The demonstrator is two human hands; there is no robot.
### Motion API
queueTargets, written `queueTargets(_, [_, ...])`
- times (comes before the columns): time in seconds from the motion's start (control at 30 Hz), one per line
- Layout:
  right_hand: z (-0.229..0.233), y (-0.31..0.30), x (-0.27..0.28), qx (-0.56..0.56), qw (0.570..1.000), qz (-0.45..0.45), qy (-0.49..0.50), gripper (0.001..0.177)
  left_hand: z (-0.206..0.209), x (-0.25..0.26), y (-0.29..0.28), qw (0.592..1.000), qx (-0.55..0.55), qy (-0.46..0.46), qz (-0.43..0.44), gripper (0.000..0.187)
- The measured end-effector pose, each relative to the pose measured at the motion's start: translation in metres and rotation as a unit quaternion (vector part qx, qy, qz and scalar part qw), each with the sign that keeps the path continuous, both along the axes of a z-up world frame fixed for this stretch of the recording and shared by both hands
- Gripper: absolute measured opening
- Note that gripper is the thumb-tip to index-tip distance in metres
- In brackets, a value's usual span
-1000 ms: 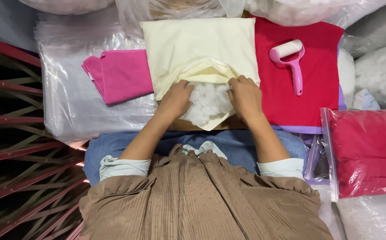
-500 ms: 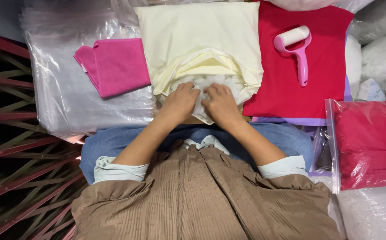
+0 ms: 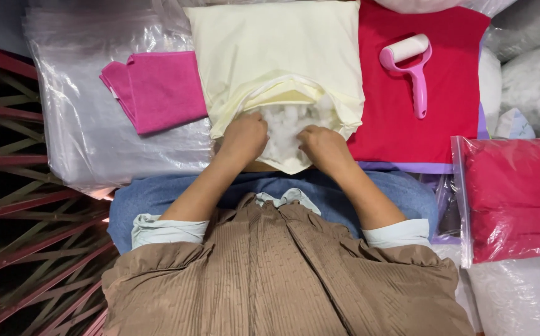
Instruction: Filling a pillowcase with white fiberfill stuffing from large bags and smoothing it out.
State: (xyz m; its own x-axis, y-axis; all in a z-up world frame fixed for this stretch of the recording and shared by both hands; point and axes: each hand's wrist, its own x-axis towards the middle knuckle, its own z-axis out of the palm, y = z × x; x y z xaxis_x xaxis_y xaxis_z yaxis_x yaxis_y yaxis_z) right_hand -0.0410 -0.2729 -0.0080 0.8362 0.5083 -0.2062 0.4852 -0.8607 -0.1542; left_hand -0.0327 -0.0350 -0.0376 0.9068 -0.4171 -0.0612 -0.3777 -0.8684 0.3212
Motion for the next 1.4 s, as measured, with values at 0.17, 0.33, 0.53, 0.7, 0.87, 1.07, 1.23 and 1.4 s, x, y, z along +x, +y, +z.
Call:
queueTargets(0.17, [0.044, 0.011, -0.005, 0.104, 0.989, -0.026, -0.1, 0.039, 0.031, -0.002, -0.016, 0.965, -0.091, -0.247, 0.02, 0.03])
queueTargets(0.33, [-0.003, 0.008, 0.003, 0.056, 0.992, 0.065, -0.093, 0.02, -0.018, -0.002, -0.02, 0.996, 0.007, -0.086, -0.026, 0.012])
queueTargets(0.53, [0.058, -0.034, 0.027, 0.196, 0.966, -0.127, -0.109, 0.022, 0.062, 0.009, -0.003, 0.988, -0.13, -0.05, 0.074, 0.013])
queueTargets(0.7, [0.032, -0.034, 0.033, 0.019, 0.994, -0.101, -0.037, 0.031, 0.013, 0.015, 0.03, 0.991, 0.027, 0.001, 0.129, 0.017])
queueTargets(0.87, [0.079, -0.062, 0.035, 0.128, 0.984, -0.123, 0.014, 0.023, 0.014, 0.026, 0.049, 0.989, 0.035, 0.06, 0.128, 0.017])
queueTargets(1.07, [0.053, -0.095, 0.036, 0.091, 0.963, -0.23, 0.108, 0.037, 0.021, 0.013, 0.066, 0.981, 0.028, 0.097, 0.163, 0.013])
queueTargets(1.23, [0.013, -0.102, 0.041, 0.03, 0.97, -0.219, 0.098, 0.023, -0.002, 0.012, 0.066, 0.984, 0.023, 0.097, 0.147, 0.017])
queueTargets(1.4, [0.065, -0.13, 0.034, 0.193, 0.938, -0.267, 0.106, 0.016, 0.062, 0.005, 0.086, 0.976, -0.131, 0.062, 0.164, 0.006])
